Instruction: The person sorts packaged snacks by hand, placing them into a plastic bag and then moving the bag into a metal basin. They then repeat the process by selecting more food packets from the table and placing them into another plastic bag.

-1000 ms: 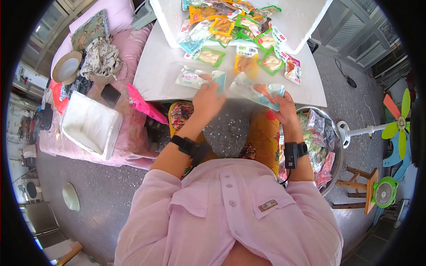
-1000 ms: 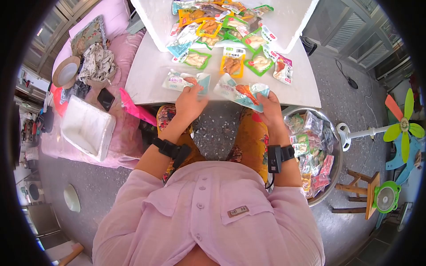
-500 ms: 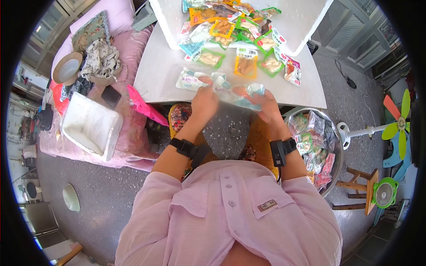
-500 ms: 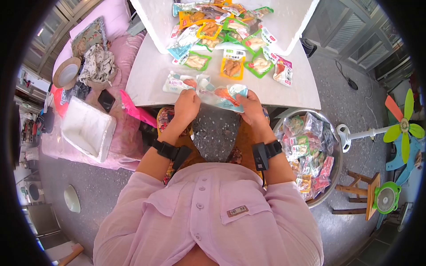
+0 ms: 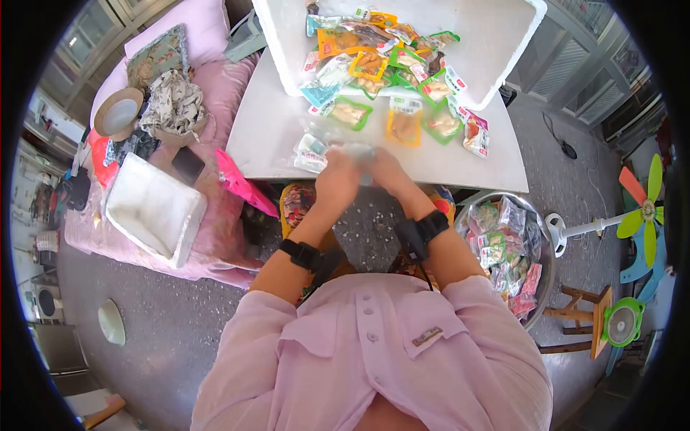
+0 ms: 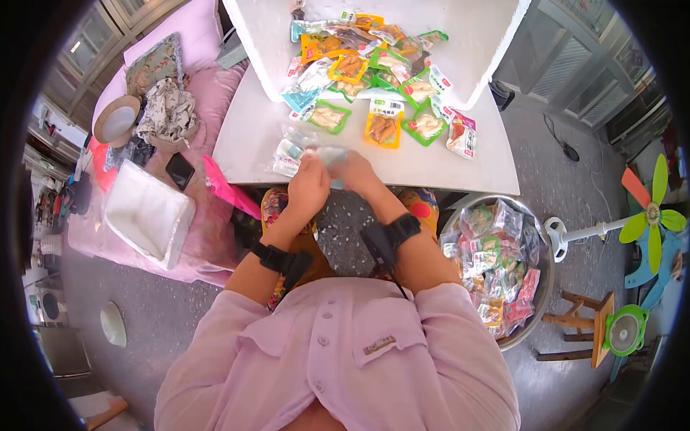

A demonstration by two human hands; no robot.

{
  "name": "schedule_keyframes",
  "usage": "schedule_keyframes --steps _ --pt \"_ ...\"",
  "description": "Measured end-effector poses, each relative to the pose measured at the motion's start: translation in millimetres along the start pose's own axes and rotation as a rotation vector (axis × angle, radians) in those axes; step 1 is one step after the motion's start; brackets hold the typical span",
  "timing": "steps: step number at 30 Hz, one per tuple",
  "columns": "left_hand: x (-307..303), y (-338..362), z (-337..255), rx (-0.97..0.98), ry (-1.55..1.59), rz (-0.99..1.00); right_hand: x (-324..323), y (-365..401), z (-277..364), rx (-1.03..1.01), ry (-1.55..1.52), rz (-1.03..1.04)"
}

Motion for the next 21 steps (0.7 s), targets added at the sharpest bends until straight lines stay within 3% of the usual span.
schedule_keyframes --steps 3,8,15,18,21 --pt "-1 9 0 0.101 0.050 -0.051 -5 -10 -27 0.077 0.045 -0.034" --pt "4 7 7 -0.038 0.077 0.055 25 -32 -55 0.160 -0.350 -0.030" --pt "7 -17 10 0.028 0.077 0.137 33 -34 -24 0.112 -0.496 0.011" --pt "0 -51 17 -0.024 0.071 0.064 14 -33 -32 0.171 -0.617 -0.097" --pt "19 -91 36 -0.024 0.005 0.035 -12 -35 -42 0.009 -0.486 -0.329"
Point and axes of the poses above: each hand's wrist, its own y-axis away from the middle knuckle, its own x-axis out of the palm, z = x × y, the point moved 7 cm from there along -y, towards the middle knuckle, and after that the axes turned 15 degrees about -z, right-handed, at the moved point
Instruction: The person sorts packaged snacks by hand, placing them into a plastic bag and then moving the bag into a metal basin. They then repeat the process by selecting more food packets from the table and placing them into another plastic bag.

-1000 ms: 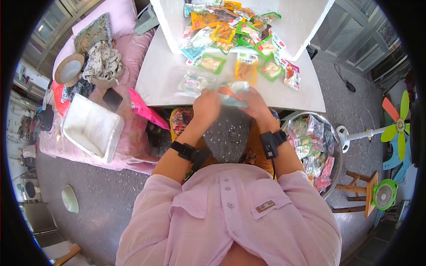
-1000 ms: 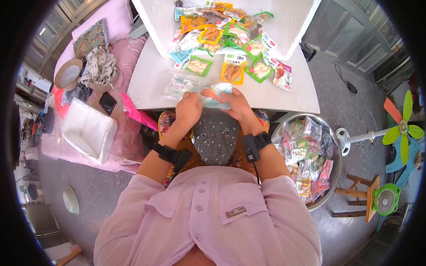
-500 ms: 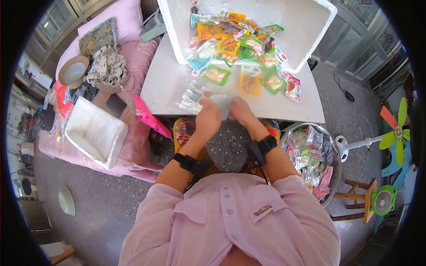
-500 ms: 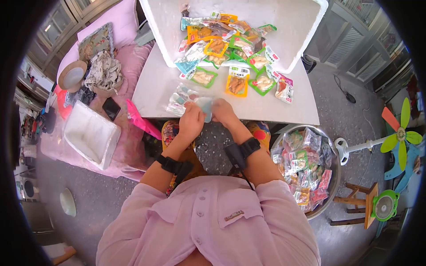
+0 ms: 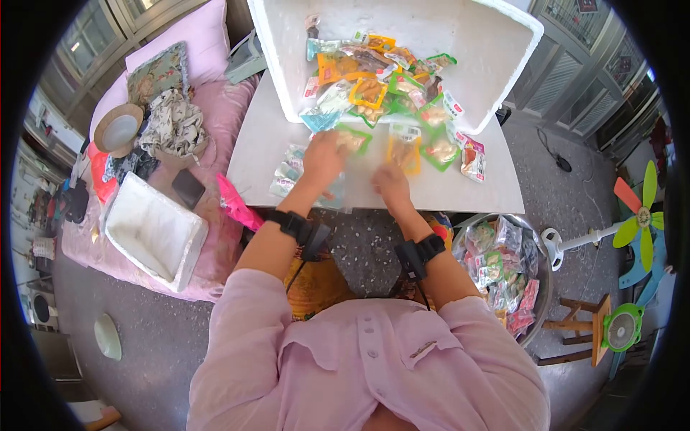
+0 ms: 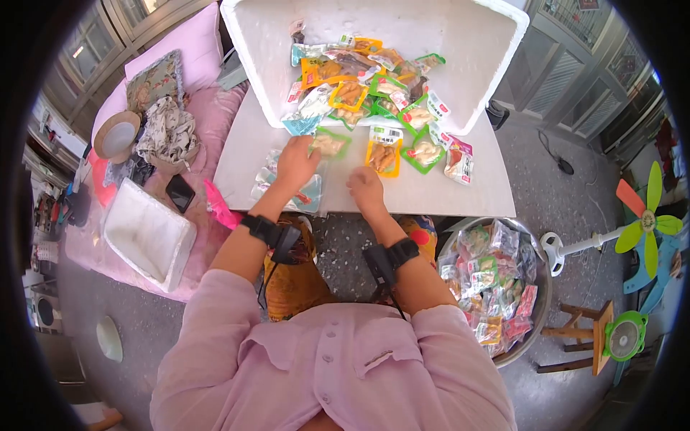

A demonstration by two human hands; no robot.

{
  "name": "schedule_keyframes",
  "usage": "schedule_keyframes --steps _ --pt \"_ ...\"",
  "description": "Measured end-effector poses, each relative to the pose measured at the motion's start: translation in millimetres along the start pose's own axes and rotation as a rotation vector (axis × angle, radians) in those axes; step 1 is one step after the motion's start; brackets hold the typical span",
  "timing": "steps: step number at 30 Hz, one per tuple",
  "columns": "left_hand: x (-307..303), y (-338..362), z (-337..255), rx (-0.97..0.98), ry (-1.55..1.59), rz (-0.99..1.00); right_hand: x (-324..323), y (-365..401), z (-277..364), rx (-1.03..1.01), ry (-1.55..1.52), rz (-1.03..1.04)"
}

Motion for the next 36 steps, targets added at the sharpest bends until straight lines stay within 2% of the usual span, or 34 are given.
schedule_keyframes --steps 3,6,7,11,16,22,25,28,31,34,36 --pt "28 -34 23 0.061 -0.131 0.024 -17 -10 -16 -0.225 0.206 -0.044" --pt "54 -58 44 0.033 -0.286 0.026 -14 -4 -12 -0.343 0.126 0.011" --pt "65 -63 51 -0.019 -0.306 0.074 -14 -4 -11 -0.349 0.134 0.018" --pt "85 -76 61 0.001 -0.379 0.106 -13 -1 -9 -0.317 0.074 0.054" --pt "77 -83 58 -0.002 -0.426 0.297 -12 3 -6 -0.317 0.099 0.076" --pt "57 -88 48 0.051 -0.451 0.246 -13 2 -6 -0.358 0.068 0.077" --pt "39 -90 45 -0.070 -0.341 0.287 -13 4 -3 -0.386 0.086 0.074" --pt "30 -85 63 -0.266 -0.058 0.333 -12 1 -4 -0.416 0.071 0.080" --pt "29 -63 79 -0.695 0.522 0.494 -13 -6 -13 -0.288 0.028 0.078" --pt "14 -37 70 -0.980 1.042 0.535 -16 -6 -6 -0.045 -0.103 0.043" --pt "0 -19 49 -0.985 1.246 0.668 -17 -7 13 -0.100 -0.133 0.043"
Point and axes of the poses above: each hand's wrist, its own y-axis away from the middle knuckle, its own x-axis out of the palm, z = x × y, the point moved 7 cm from there along -y, towards the middle knuckle, and after that the axes turned 15 degrees about -z, right-handed, at the moved point
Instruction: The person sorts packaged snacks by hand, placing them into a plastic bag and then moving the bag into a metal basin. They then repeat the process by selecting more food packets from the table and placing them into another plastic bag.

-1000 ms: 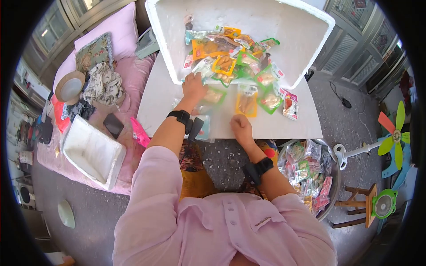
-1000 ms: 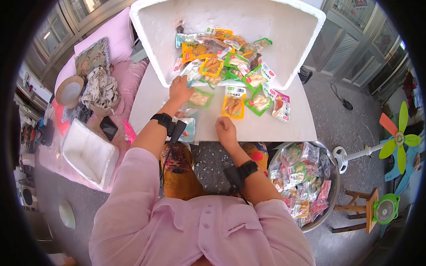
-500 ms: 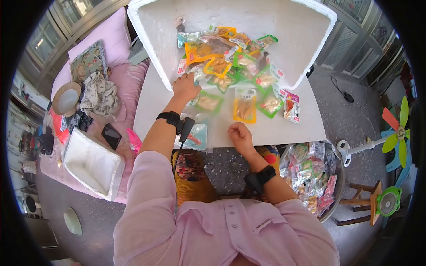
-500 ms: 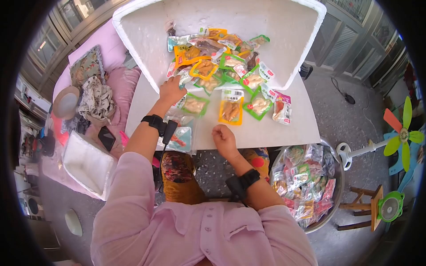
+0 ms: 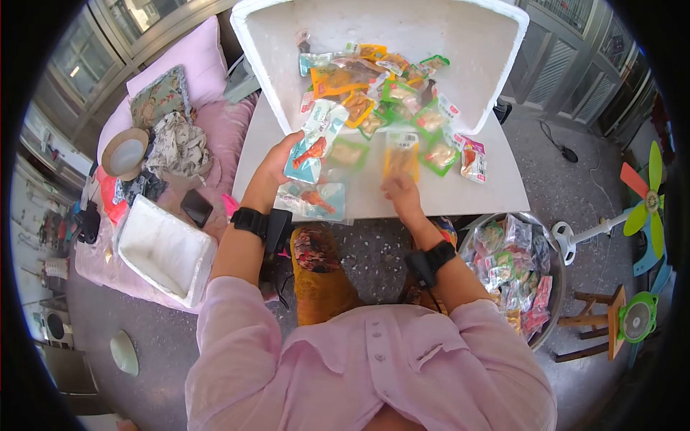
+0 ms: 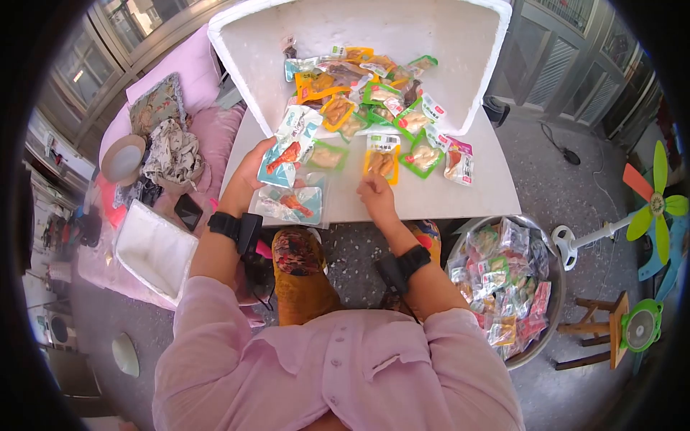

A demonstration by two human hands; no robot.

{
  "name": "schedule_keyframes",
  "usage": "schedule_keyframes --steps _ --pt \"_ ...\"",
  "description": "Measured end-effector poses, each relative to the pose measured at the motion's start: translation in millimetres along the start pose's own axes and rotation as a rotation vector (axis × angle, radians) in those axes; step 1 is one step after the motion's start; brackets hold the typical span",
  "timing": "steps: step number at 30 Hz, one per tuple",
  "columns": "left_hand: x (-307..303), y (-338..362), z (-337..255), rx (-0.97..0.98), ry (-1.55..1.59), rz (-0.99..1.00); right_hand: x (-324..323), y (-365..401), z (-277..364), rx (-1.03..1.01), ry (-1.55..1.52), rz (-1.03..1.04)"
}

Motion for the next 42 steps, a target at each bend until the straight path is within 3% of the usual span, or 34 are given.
schedule_keyframes --steps 5,8,9,11,13,16,17,19,23,27,29,32,33,36,39,42 --pt "33 46 37 -0.206 0.186 0.283 2 -3 47 0.010 -0.100 0.012" --pt "45 58 49 -0.131 0.324 0.160 4 -5 60 -0.029 -0.071 0.084" --pt "50 62 57 -0.125 0.340 0.235 5 -5 57 -0.100 -0.010 0.142" --pt "53 63 68 -0.036 0.360 0.288 13 6 50 0.006 -0.002 0.202" --pt "61 69 80 0.027 0.434 0.167 20 44 38 0.359 -0.103 0.197" --pt "93 91 88 0.021 0.735 0.443 33 96 30 0.558 -0.375 0.478" --pt "91 87 102 0.045 0.639 0.296 27 109 25 0.600 -0.440 0.426" --pt "97 89 118 0.091 0.622 0.275 13 126 12 0.681 -0.568 0.312" --pt "100 88 139 0.021 0.690 0.127 -16 112 1 0.583 -0.587 0.248" --pt "115 82 137 0.163 0.609 0.112 -30 114 11 0.670 -0.731 0.064" --pt "119 78 147 0.129 0.590 0.046 -36 114 10 0.583 -0.640 0.025" --pt "122 84 155 0.090 0.322 -0.147 -56 96 12 0.430 -0.568 -0.076" --pt "112 71 169 0.003 0.045 -0.112 -65 88 14 0.375 -0.554 -0.116" --pt "87 78 135 0.410 -0.659 -0.306 -82 70 25 0.334 -0.491 -0.133" --pt "82 100 85 1.110 -1.139 -0.648 -87 56 27 0.297 -0.414 -0.126" --pt "69 81 81 1.026 -1.371 -0.710 -81 47 23 0.302 -0.383 -0.062"
Point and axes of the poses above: each hand's wrist, its own y-axis away from the middle knuckle, its own x-axis out of the palm, z = x × y, the point moved 7 cm from there along -y, towards the middle knuckle, and after that the axes turned 15 degrees about -z, right-handed, at the moved point
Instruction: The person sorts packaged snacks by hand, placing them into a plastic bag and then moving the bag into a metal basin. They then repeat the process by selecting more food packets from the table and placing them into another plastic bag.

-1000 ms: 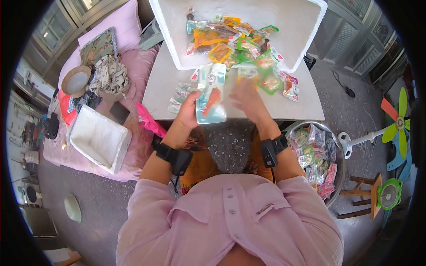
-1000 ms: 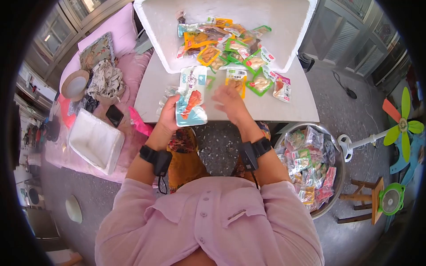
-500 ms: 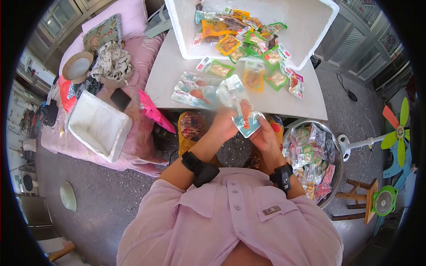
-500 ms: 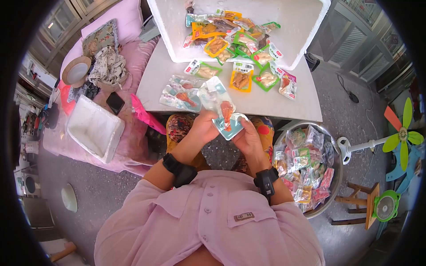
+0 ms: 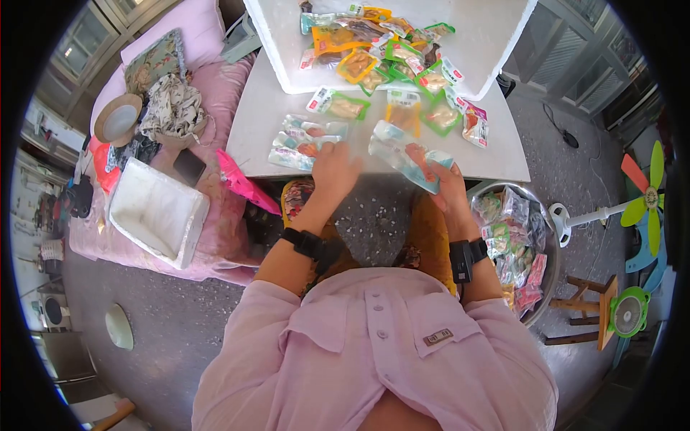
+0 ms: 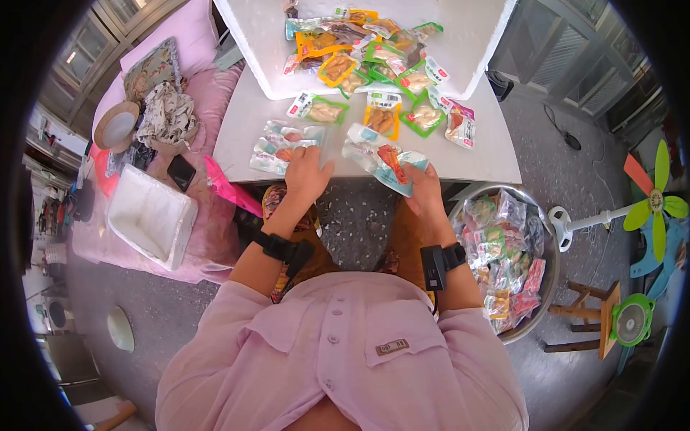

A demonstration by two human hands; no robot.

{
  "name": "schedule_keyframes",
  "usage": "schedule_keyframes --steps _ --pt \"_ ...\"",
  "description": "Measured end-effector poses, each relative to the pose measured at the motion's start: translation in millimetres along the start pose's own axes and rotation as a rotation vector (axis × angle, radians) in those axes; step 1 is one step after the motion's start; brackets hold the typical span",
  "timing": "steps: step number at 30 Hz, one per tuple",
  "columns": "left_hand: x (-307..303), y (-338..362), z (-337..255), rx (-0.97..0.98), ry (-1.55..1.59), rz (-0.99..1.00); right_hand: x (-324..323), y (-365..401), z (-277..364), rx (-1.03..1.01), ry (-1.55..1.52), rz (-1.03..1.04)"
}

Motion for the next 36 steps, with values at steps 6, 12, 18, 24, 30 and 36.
schedule_keyframes --steps 6,12,18,24,30,36 --pt "13 -5 5 -0.052 -0.112 0.168 14 -13 -12 0.075 0.016 0.062" --pt "19 0 13 -0.064 -0.111 0.201 23 -13 -8 0.100 0.095 0.060" --pt "15 -2 16 -0.153 -0.128 0.280 30 -15 -11 0.192 0.285 0.057" --pt "0 -4 10 -0.125 -0.081 0.218 47 -8 -7 0.255 0.253 -0.019" --pt "-4 -6 20 -0.166 0.009 0.059 27 -28 -22 0.275 0.397 -0.033" --pt "-6 -2 19 -0.181 0.042 0.035 24 -29 -22 0.318 0.398 0.080"
Point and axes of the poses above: each hand's wrist, its own y-axis away from the middle knuckle, its own x-axis out of the palm, z = x × y, the point moved 7 cm from there along -y, towards the middle knuckle, and after that the axes turned 15 degrees about -z, right-handed, at the moved point
